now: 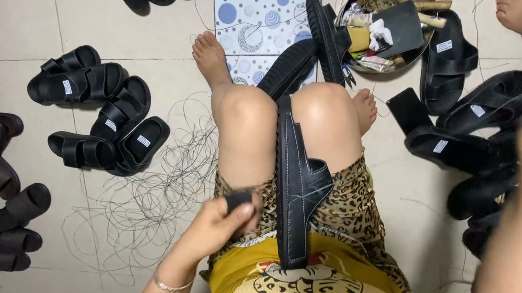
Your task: Hand-sewing the straps of sandals to the soles using a needle and thread.
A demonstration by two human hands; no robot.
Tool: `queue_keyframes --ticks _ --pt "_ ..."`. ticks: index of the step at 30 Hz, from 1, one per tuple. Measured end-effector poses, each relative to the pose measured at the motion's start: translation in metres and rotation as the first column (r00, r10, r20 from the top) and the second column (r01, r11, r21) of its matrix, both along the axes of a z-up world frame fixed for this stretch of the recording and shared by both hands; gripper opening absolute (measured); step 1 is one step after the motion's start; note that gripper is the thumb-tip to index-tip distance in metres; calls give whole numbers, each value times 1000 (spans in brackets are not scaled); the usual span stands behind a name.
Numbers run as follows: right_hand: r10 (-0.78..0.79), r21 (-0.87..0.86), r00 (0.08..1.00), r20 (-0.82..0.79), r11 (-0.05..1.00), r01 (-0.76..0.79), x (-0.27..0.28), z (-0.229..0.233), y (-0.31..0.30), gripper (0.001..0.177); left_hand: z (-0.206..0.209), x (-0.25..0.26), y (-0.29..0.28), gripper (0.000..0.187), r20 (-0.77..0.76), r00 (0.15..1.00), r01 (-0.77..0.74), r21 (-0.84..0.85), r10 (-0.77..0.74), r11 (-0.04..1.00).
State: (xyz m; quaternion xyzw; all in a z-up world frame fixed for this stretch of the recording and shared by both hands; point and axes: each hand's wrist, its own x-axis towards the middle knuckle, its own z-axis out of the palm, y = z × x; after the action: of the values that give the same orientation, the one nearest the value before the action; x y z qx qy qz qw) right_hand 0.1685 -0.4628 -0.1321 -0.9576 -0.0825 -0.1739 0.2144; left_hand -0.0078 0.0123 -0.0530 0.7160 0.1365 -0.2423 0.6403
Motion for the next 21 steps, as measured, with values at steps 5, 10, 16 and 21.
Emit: queue_keyframes --ticks 5,10,16,21 --pt "241 217 910 -337 961 -174 -48 81 112 34 -18 -13 19 22 -37 981 114 -678 -189 726" --pt "553 437 488 -676 833 -339 -86 111 171 37 18 56 -4 21 219 963 -87 -303 158 949" --pt "762 680 235 -604 646 -345 -76 146 177 12 29 121 -2 19 619 770 -322 174 151 931" --pt "904 979 396 -163 97 182 -80 104 206 31 -25 134 11 26 -30 798 -399 -775 602 490"
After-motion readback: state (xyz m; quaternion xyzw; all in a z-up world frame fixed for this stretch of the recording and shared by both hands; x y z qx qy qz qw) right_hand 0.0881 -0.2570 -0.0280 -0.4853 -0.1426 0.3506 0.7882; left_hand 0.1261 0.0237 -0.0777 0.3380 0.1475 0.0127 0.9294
